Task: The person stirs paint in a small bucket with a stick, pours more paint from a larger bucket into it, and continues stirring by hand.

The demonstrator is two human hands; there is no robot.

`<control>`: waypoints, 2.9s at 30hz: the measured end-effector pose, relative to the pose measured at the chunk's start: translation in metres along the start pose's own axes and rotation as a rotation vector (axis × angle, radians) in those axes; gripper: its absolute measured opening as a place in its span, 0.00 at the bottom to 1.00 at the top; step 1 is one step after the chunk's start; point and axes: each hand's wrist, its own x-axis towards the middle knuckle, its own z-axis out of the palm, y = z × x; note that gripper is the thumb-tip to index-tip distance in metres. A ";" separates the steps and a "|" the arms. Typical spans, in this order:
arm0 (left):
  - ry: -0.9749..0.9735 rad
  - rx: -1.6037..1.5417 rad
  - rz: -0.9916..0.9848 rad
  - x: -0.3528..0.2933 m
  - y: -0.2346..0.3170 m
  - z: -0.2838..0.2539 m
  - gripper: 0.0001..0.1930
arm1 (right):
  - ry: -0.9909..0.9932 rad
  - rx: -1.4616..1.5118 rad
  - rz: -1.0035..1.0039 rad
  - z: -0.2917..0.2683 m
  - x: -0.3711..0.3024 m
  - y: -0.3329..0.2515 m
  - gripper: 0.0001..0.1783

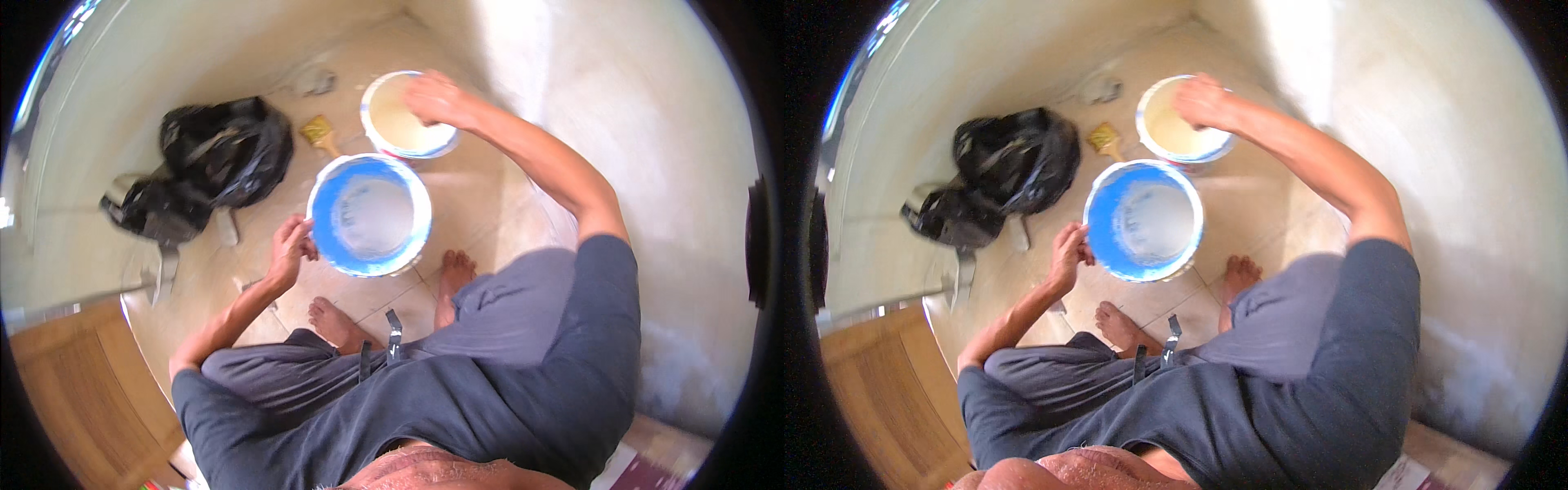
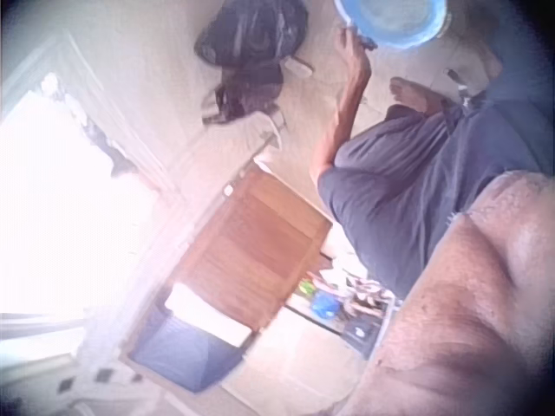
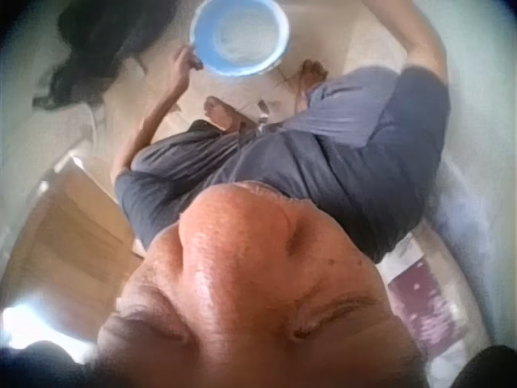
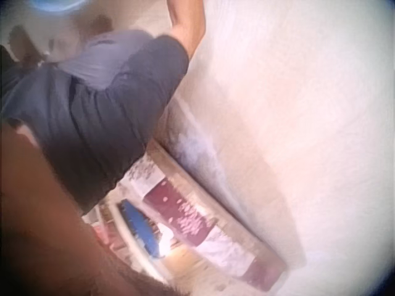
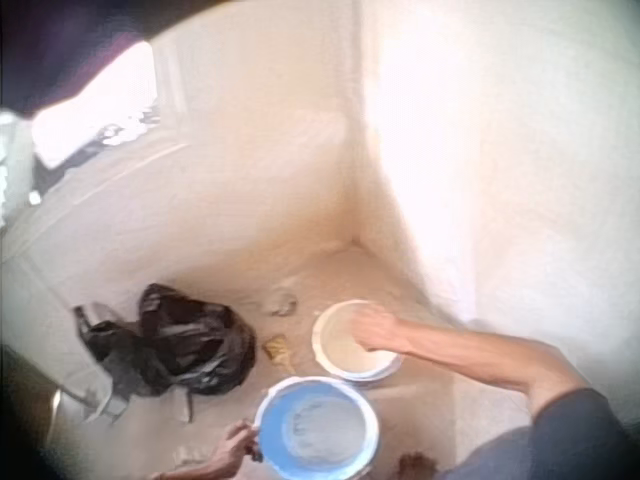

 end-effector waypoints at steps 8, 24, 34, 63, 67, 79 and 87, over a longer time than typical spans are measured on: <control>-0.056 0.097 0.022 0.001 0.022 0.007 0.19 | 0.126 0.173 0.126 0.019 0.010 0.009 0.07; 0.069 -0.023 -0.028 0.002 -0.007 -0.008 0.31 | 0.056 0.254 0.079 0.024 0.026 0.016 0.12; 0.062 0.028 0.047 0.021 -0.004 -0.004 0.16 | -0.101 0.294 -0.031 0.005 -0.005 0.021 0.07; 0.131 -0.013 -0.066 0.030 -0.009 -0.013 0.12 | -0.030 0.109 0.048 -0.005 -0.014 0.011 0.06; 0.126 -0.025 -0.061 0.028 -0.009 -0.013 0.14 | -0.087 0.306 0.064 -0.022 -0.001 -0.002 0.07; 0.148 -0.046 -0.057 0.029 -0.013 -0.014 0.14 | -0.294 0.142 0.040 -0.029 0.002 0.007 0.06; 0.173 -0.050 -0.043 0.023 -0.010 -0.010 0.14 | 0.045 0.146 0.107 -0.002 0.015 0.004 0.06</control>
